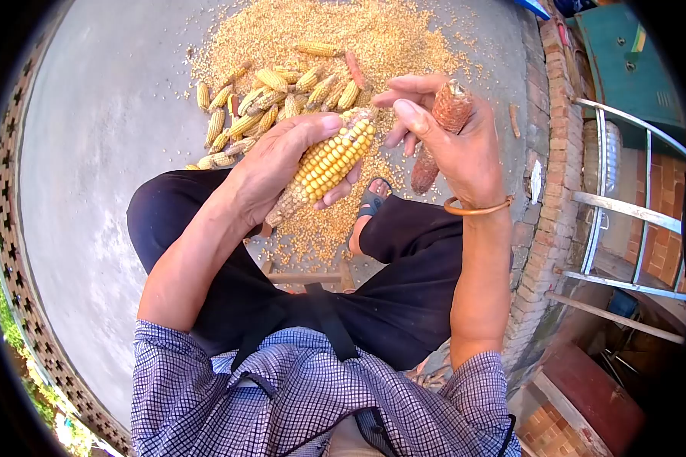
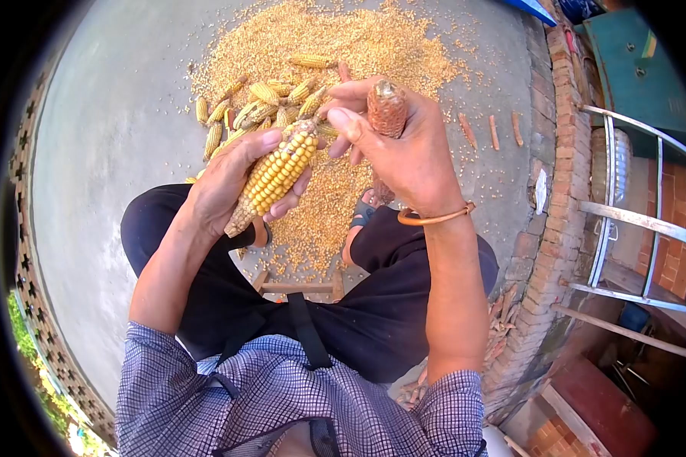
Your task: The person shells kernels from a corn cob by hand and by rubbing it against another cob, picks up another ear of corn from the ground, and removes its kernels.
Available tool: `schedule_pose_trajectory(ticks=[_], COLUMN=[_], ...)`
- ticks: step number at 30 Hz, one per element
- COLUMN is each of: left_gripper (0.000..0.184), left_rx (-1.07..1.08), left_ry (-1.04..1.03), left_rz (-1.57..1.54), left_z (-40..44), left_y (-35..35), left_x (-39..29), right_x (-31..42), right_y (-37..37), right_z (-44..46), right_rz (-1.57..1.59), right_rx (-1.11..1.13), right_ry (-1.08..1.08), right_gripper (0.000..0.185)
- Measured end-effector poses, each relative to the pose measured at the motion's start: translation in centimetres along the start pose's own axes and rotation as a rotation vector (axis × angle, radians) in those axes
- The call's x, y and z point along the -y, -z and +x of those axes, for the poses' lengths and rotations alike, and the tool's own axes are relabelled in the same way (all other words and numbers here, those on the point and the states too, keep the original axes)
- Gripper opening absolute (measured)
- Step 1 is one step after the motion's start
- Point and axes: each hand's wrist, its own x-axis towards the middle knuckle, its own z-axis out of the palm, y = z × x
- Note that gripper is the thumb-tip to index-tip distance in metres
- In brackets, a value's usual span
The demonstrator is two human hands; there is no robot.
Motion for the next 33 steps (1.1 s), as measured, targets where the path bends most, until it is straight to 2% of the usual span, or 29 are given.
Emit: schedule_pose_trajectory(ticks=[2,7,11,17,26,29,32,33], left_gripper=[0.038,0.045,0.044,0.043,0.044,0.045,0.045,0.046], left_rx=[0.017,0.049,0.007,-0.061,-0.057,-0.039,-0.089,-0.091], left_ry=[-0.001,-0.031,-0.027,-0.068,-0.159,-0.155,-0.168,-0.159], left_rz=[-0.024,-0.038,0.002,0.116,0.210,0.218,0.173,0.159], left_z=[0.1,0.1,0.0,-0.2,-0.3,-0.5,-0.4,-0.5], left_y=[0.1,0.3,0.2,-0.3,-1.0,-1.0,-1.3,-1.1], left_x=[-0.2,0.4,0.4,0.4,0.3,0.3,0.6,0.4], right_x=[-0.4,-0.7,-0.4,1.2,-1.0,-1.3,-0.5,-0.6], right_y=[-0.2,-1.3,-1.4,-1.9,-2.6,-2.8,-2.7,-2.7], right_z=[0.0,0.0,0.0,-0.2,0.0,-0.1,-0.3,-0.2], right_rz=[0.012,0.060,0.041,0.054,0.030,-0.024,0.141,0.183], right_rx=[0.121,0.147,0.156,0.126,0.050,-0.003,0.017,-0.011], right_ry=[0.046,0.032,0.011,-0.113,0.100,0.068,-0.069,-0.055], right_gripper=[0.028,0.025,0.019,0.011,0.010,0.009,0.013,0.015])
